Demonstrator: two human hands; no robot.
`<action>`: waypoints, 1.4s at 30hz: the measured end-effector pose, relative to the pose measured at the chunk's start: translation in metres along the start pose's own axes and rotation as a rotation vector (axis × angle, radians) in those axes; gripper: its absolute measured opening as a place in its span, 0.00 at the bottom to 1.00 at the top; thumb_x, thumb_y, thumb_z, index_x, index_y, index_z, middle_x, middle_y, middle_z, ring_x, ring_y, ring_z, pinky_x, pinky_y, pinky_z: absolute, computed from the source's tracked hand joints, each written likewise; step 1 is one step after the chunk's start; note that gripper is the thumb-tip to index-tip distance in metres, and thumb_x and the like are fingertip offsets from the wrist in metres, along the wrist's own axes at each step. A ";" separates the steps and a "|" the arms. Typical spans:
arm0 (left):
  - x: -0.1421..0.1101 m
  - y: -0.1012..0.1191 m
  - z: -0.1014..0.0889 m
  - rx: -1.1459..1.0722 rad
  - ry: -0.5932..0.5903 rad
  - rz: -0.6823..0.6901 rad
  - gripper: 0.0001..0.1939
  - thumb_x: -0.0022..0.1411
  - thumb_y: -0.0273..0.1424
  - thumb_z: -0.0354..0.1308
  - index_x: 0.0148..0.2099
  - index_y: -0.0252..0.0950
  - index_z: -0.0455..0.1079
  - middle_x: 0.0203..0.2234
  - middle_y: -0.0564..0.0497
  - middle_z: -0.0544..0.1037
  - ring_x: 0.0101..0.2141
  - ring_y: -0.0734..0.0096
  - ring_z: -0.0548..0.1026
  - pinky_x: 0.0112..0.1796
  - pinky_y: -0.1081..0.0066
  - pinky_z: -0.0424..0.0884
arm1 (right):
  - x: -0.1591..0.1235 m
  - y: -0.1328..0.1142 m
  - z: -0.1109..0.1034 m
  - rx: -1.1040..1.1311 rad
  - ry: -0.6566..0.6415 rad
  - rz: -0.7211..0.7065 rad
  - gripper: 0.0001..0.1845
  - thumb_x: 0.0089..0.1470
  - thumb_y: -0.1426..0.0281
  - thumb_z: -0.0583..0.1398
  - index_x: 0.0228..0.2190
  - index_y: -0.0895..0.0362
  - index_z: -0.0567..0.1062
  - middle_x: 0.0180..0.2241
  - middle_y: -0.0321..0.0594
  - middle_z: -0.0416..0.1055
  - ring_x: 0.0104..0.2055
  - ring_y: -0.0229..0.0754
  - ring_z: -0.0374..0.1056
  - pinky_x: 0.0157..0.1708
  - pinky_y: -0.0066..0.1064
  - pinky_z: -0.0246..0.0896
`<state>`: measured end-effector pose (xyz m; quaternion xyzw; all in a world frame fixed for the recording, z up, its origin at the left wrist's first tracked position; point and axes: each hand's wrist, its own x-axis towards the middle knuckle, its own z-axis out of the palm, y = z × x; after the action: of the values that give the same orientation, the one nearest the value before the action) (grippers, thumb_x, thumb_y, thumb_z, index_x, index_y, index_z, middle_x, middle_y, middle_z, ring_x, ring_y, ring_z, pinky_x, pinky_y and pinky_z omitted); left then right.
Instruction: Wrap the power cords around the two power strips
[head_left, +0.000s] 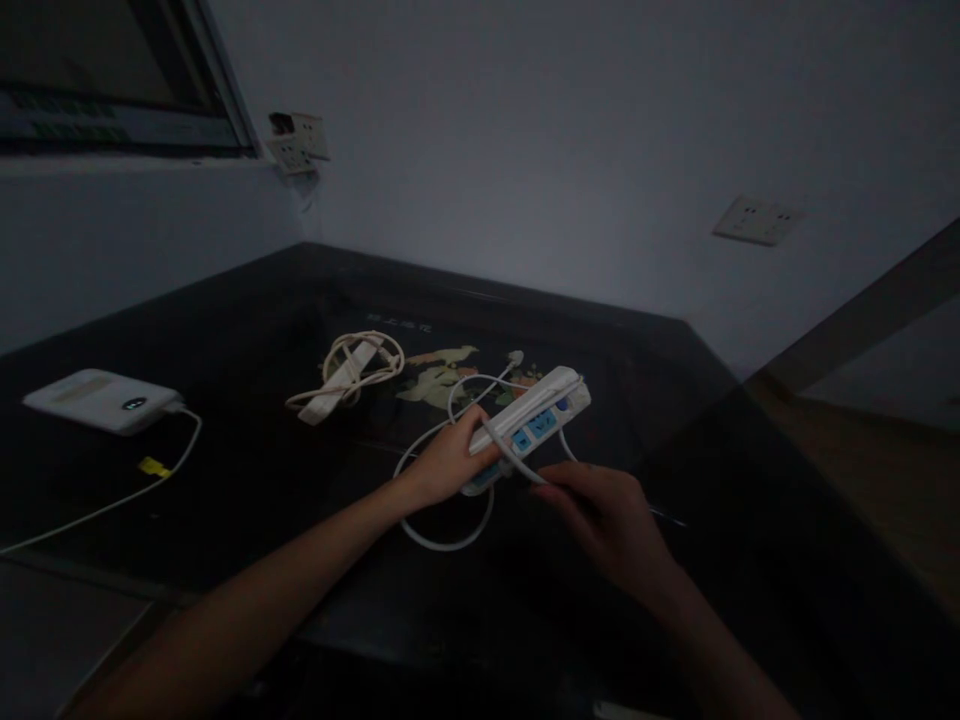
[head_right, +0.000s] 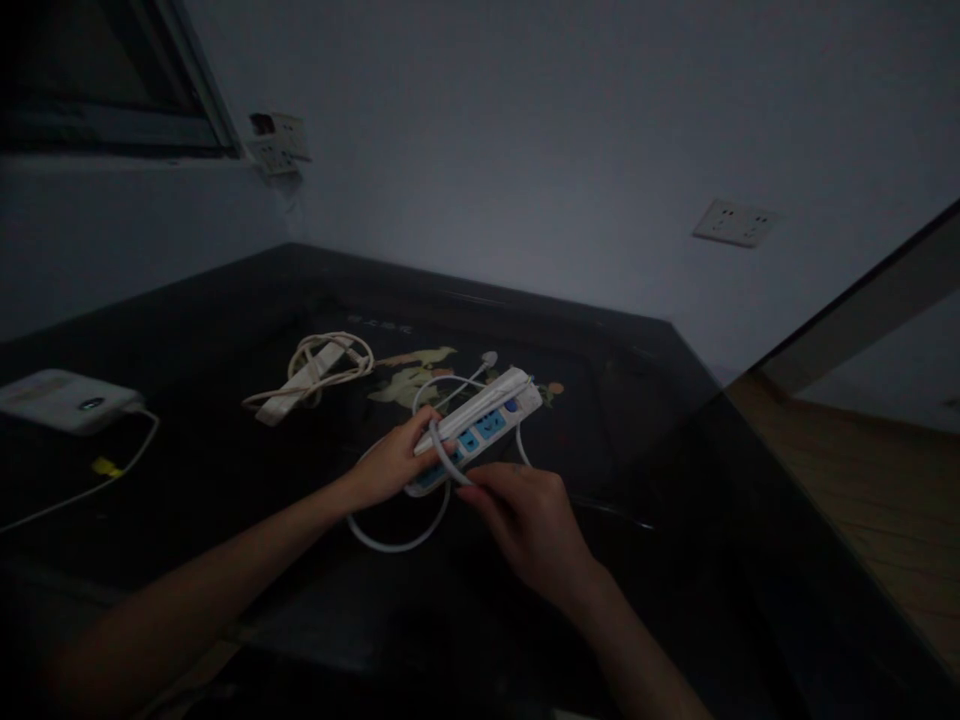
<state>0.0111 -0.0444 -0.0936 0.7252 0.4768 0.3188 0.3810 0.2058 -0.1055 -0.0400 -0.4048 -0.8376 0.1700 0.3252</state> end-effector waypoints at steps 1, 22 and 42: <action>0.001 -0.001 0.000 -0.012 0.003 -0.006 0.15 0.59 0.43 0.54 0.39 0.37 0.61 0.31 0.51 0.74 0.32 0.66 0.72 0.33 0.69 0.66 | 0.000 -0.001 0.001 -0.017 0.027 0.002 0.11 0.59 0.68 0.55 0.32 0.58 0.76 0.26 0.39 0.77 0.25 0.37 0.72 0.26 0.24 0.62; -0.002 -0.003 0.014 -0.912 -0.204 -0.283 0.23 0.59 0.46 0.57 0.47 0.34 0.61 0.27 0.48 0.77 0.21 0.70 0.75 0.21 0.72 0.71 | 0.003 0.023 0.012 0.023 0.292 0.287 0.11 0.56 0.68 0.57 0.32 0.56 0.79 0.27 0.39 0.79 0.25 0.42 0.73 0.25 0.29 0.67; -0.001 -0.002 0.011 -1.015 -0.194 -0.304 0.25 0.51 0.44 0.65 0.43 0.33 0.63 0.26 0.49 0.76 0.23 0.72 0.75 0.23 0.73 0.72 | -0.002 0.030 0.037 0.024 0.243 0.173 0.10 0.56 0.72 0.57 0.35 0.54 0.78 0.33 0.41 0.80 0.31 0.44 0.76 0.32 0.34 0.71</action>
<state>0.0190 -0.0472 -0.1007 0.3987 0.3248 0.3819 0.7679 0.1984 -0.0888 -0.0846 -0.4890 -0.7520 0.1568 0.4133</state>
